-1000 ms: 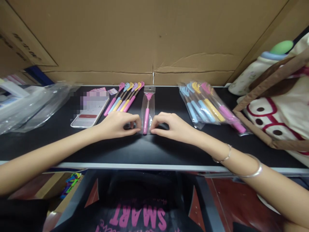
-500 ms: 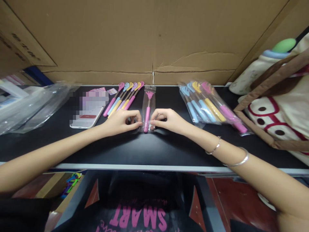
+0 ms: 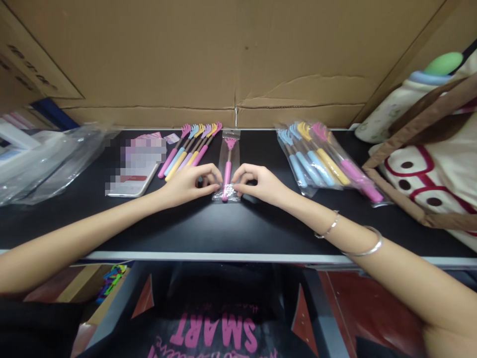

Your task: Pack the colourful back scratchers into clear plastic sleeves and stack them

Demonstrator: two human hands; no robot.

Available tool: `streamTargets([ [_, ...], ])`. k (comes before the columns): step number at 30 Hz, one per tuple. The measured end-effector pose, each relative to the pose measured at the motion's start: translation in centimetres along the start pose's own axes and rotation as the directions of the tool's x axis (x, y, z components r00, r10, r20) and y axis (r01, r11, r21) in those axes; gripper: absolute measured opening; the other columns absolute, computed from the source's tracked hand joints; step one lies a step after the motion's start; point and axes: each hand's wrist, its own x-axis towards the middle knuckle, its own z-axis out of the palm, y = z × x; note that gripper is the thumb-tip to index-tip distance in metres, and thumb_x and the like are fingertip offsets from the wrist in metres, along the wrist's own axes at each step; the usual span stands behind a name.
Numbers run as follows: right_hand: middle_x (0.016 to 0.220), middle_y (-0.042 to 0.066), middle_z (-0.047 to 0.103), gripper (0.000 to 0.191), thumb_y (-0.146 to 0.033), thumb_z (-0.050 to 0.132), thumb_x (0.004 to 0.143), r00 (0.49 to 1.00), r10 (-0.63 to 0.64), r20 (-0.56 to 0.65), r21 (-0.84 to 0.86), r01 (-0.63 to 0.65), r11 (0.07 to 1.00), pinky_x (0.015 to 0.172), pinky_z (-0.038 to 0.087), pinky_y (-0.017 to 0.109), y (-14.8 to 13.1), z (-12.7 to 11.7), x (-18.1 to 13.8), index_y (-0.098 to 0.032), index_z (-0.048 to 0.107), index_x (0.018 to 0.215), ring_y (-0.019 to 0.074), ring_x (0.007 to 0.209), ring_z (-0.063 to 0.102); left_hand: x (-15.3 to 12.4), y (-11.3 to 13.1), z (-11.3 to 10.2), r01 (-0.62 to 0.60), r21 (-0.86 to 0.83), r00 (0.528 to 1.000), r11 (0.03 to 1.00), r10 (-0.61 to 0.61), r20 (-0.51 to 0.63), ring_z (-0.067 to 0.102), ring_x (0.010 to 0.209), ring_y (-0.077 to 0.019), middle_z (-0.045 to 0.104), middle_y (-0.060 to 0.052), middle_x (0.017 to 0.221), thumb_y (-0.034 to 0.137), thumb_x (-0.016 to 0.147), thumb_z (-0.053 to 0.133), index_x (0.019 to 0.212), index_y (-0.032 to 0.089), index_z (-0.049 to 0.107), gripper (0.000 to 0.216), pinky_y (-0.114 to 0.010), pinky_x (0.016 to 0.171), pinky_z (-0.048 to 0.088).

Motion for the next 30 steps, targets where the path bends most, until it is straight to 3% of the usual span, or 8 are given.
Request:
streamTargets([
  [4,0.064,-0.001,0.067,0.019,-0.036,0.067,0.08,0.999,-0.035,-0.006,-0.101,0.034,0.994,0.069,0.043,0.03,0.1,0.1,-0.2,-0.019,0.058,0.084,0.0159,0.064,0.062,-0.1,0.2,0.2,0.006,0.081,1.0,0.997,-0.005,-0.011,0.054,0.061,-0.0072,0.067,0.006,0.074,0.023,0.088,0.061,0.092,0.019,0.065,0.007,-0.021,0.059,0.035],
  [9,0.07,0.001,0.07,0.015,-0.035,0.062,0.084,0.987,-0.156,-0.033,-0.408,0.129,0.904,0.081,0.037,0.035,0.1,0.2,-0.4,-0.02,0.066,0.083,0.0192,0.076,0.062,-0.2,0.4,0.5,0.0,0.172,0.999,0.985,0.009,-0.053,0.055,0.065,-0.0081,0.067,0.006,0.076,0.022,0.088,0.062,0.091,0.02,0.066,0.005,-0.021,0.06,0.034],
  [15,0.078,0.002,0.07,0.016,-0.03,0.058,0.088,0.983,-0.182,-0.023,-0.573,0.136,0.808,0.09,0.028,0.04,0.0,0.4,-0.9,-0.024,0.072,0.093,0.0213,0.087,0.06,-0.5,0.4,0.5,-0.127,0.459,0.98,0.879,0.184,-0.082,0.059,0.082,-0.0146,0.068,0.002,0.082,0.026,0.092,0.061,0.091,0.022,0.068,0.009,-0.025,0.065,0.037],
  [21,0.089,0.004,0.072,0.025,-0.033,0.05,0.096,0.959,-0.281,0.049,-0.701,0.233,0.674,0.096,0.028,0.043,-0.3,0.0,-1.9,-0.027,0.073,0.104,0.021,0.091,0.059,-1.2,0.7,-0.2,-0.238,0.638,0.953,0.732,0.304,0.008,0.059,0.091,-0.0171,0.071,0.0,0.095,0.034,0.099,0.051,0.102,0.024,0.07,0.022,-0.027,0.071,0.041],
  [26,0.104,0.009,0.071,0.033,-0.034,0.044,0.1,0.946,-0.293,0.141,-0.727,0.299,0.618,0.089,0.038,0.041,-0.6,-0.4,-2.5,-0.026,0.072,0.115,0.0241,0.102,0.058,-1.8,1.5,-1.0,-0.291,0.624,0.951,0.725,0.287,0.11,0.061,0.1,-0.0185,0.071,-0.003,0.11,0.032,0.1,0.048,0.113,0.02,0.069,0.028,-0.029,0.083,0.047],
  [30,0.115,0.009,0.071,0.034,-0.031,0.043,0.099,0.934,-0.303,0.189,-0.702,0.344,0.623,0.095,0.043,0.043,-0.8,-0.6,-2.6,-0.023,0.072,0.115,0.0248,0.111,0.058,-2.1,2.1,-1.5,-0.327,0.602,0.945,0.728,0.251,0.21,0.059,0.115,-0.021,0.067,-0.005,0.127,0.032,0.1,0.048,0.128,0.018,0.063,0.034,-0.033,0.097,0.046],
])
